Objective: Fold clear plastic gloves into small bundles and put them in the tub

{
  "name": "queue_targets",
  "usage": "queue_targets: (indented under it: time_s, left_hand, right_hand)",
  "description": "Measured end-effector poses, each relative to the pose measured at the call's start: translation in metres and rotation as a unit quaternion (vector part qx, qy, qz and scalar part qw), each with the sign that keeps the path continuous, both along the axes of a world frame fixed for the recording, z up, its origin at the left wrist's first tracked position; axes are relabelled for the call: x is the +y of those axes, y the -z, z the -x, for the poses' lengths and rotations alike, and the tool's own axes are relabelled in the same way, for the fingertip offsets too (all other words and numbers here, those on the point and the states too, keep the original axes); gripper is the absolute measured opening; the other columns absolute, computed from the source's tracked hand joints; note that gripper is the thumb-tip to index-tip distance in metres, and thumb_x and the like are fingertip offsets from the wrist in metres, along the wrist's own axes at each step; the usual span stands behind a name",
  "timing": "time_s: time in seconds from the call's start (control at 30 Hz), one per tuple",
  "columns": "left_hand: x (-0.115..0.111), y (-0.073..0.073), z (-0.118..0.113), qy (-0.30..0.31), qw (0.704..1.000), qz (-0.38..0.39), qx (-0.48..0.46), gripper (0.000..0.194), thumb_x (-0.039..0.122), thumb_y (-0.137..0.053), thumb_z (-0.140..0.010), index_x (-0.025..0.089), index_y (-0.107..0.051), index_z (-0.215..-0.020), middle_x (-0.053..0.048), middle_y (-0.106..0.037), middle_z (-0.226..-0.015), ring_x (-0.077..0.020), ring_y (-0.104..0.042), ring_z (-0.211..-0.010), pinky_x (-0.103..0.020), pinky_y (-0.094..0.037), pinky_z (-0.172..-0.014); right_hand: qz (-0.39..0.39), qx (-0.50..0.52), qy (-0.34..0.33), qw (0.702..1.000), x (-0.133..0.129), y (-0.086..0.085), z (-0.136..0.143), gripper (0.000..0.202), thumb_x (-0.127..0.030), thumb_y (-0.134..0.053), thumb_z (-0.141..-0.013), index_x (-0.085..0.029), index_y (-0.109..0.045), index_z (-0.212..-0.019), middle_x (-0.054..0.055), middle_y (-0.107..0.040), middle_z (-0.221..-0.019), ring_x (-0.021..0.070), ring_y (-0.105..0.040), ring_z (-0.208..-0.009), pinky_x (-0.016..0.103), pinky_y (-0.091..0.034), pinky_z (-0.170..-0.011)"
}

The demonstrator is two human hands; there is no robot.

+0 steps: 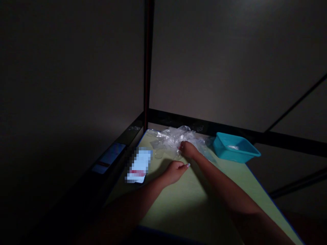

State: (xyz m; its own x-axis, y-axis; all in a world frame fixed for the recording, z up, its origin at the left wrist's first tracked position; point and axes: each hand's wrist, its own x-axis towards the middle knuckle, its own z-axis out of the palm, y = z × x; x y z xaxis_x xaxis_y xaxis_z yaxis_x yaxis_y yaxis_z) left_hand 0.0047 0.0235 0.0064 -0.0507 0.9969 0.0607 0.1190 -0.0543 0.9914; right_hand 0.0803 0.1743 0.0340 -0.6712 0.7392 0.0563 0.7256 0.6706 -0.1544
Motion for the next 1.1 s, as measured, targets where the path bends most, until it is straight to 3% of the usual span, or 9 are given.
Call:
queue_targets:
  time_s: [0.13, 0.37, 0.43, 0.5, 0.67, 0.73, 0.9, 1.0, 1.1]
  left_hand:
    - [0.001, 0.0, 0.0, -0.007, 1.0, -0.006, -0.015, 0.056, 0.067, -0.052, -0.071, 0.021, -0.029, -0.05, 0.007, -0.026, -0.05, -0.0079, -0.025, -0.052, -0.026, -0.02, -0.05]
    - [0.0, -0.002, -0.002, -0.021, 0.996, -0.006, -0.082, 0.055, 0.069, -0.053, -0.07, 0.02, -0.033, -0.054, 0.007, -0.031, -0.05, -0.0076, -0.028, -0.049, -0.024, -0.022, -0.048]
    - [0.0, -0.002, -0.003, -0.015, 0.994, 0.001, -0.106, 0.054, 0.071, -0.049, -0.071, 0.02, -0.036, -0.059, 0.008, -0.034, -0.051, -0.007, -0.031, -0.045, -0.023, -0.024, -0.045]
    - [-0.001, 0.0, -0.003, -0.003, 0.992, 0.007, -0.128, 0.055, 0.074, -0.044, -0.073, 0.019, -0.042, -0.067, 0.007, -0.04, -0.055, -0.0066, -0.035, -0.042, -0.022, -0.028, -0.043]
    - [-0.002, 0.004, -0.001, 0.049, 0.97, 0.03, -0.234, 0.069, 0.078, -0.05, -0.066, 0.016, -0.054, -0.096, -0.005, -0.063, -0.084, -0.0164, -0.06, -0.067, -0.029, -0.047, -0.061]
    - [-0.005, 0.003, -0.001, 0.057, 0.952, 0.026, -0.3, 0.069, 0.075, -0.058, -0.063, 0.017, -0.058, -0.1, -0.007, -0.065, -0.095, -0.0216, -0.062, -0.086, -0.034, -0.048, -0.077]
    - [-0.011, -0.006, -0.004, -0.001, 0.953, 0.038, -0.299, 0.056, 0.06, -0.06, -0.073, 0.016, -0.062, -0.107, -0.005, -0.068, -0.093, -0.0235, -0.061, -0.092, -0.031, -0.046, -0.08]
    - [-0.009, -0.007, -0.004, -0.074, 0.971, 0.042, -0.223, 0.047, 0.057, -0.061, -0.071, 0.013, -0.064, -0.087, -0.005, -0.066, -0.076, -0.0222, -0.061, -0.081, -0.029, -0.045, -0.073]
    - [-0.007, -0.005, -0.003, -0.086, 0.981, 0.011, -0.171, 0.04, 0.054, -0.062, -0.07, 0.014, -0.061, -0.074, -0.003, -0.062, -0.069, -0.0192, -0.058, -0.073, -0.029, -0.043, -0.07]
  right_hand:
    - [-0.031, 0.041, 0.033, 0.998, 0.003, -0.016, -0.003, 0.02, -0.026, -0.05, -0.087, -0.013, -0.065, -0.083, 0.012, -0.068, -0.085, 0.019, -0.06, -0.074, 0.025, -0.036, -0.064]
    - [-0.095, 0.129, 0.05, 0.986, -0.004, -0.068, -0.038, 0.024, -0.031, -0.044, -0.091, -0.016, -0.063, -0.088, 0.009, -0.066, -0.086, 0.0176, -0.059, -0.072, 0.025, -0.041, -0.064]
    - [-0.111, 0.162, 0.033, 0.98, -0.018, -0.079, -0.052, 0.026, -0.032, -0.041, -0.092, -0.017, -0.063, -0.092, 0.009, -0.066, -0.089, 0.0174, -0.06, -0.075, 0.026, -0.044, -0.067]
    - [-0.115, 0.267, -0.048, 0.956, -0.04, -0.084, -0.066, 0.023, -0.031, -0.045, -0.09, -0.018, -0.063, -0.097, 0.01, -0.066, -0.095, 0.0201, -0.06, -0.085, 0.03, -0.046, -0.074]
    - [-0.031, 0.304, -0.237, 0.922, -0.107, -0.065, -0.091, 0.02, -0.023, -0.05, -0.089, -0.024, -0.063, -0.103, 0.008, -0.067, -0.096, 0.0214, -0.059, -0.091, 0.037, -0.045, -0.08]
    - [0.018, 0.297, -0.254, 0.92, -0.123, -0.05, -0.095, 0.017, -0.024, -0.05, -0.089, -0.024, -0.065, -0.096, 0.007, -0.067, -0.089, 0.0203, -0.058, -0.084, 0.036, -0.045, -0.076]
    - [0.108, 0.358, -0.193, 0.907, -0.125, -0.009, -0.095, 0.043, -0.035, -0.042, -0.093, -0.02, -0.051, -0.055, 0.0, -0.048, -0.054, 0.0148, -0.048, -0.056, 0.03, -0.038, -0.057]
    - [0.145, 0.393, -0.146, 0.896, -0.119, 0.003, -0.096, 0.037, -0.037, -0.045, -0.091, -0.02, -0.047, -0.058, -0.001, -0.048, -0.059, 0.0136, -0.048, -0.058, 0.027, -0.037, -0.057]
    - [0.118, 0.452, -0.096, 0.879, -0.119, 0.004, -0.097, 0.019, -0.033, -0.051, -0.088, -0.02, -0.05, -0.074, 0.001, -0.052, -0.075, 0.015, -0.05, -0.07, 0.028, -0.04, -0.064]
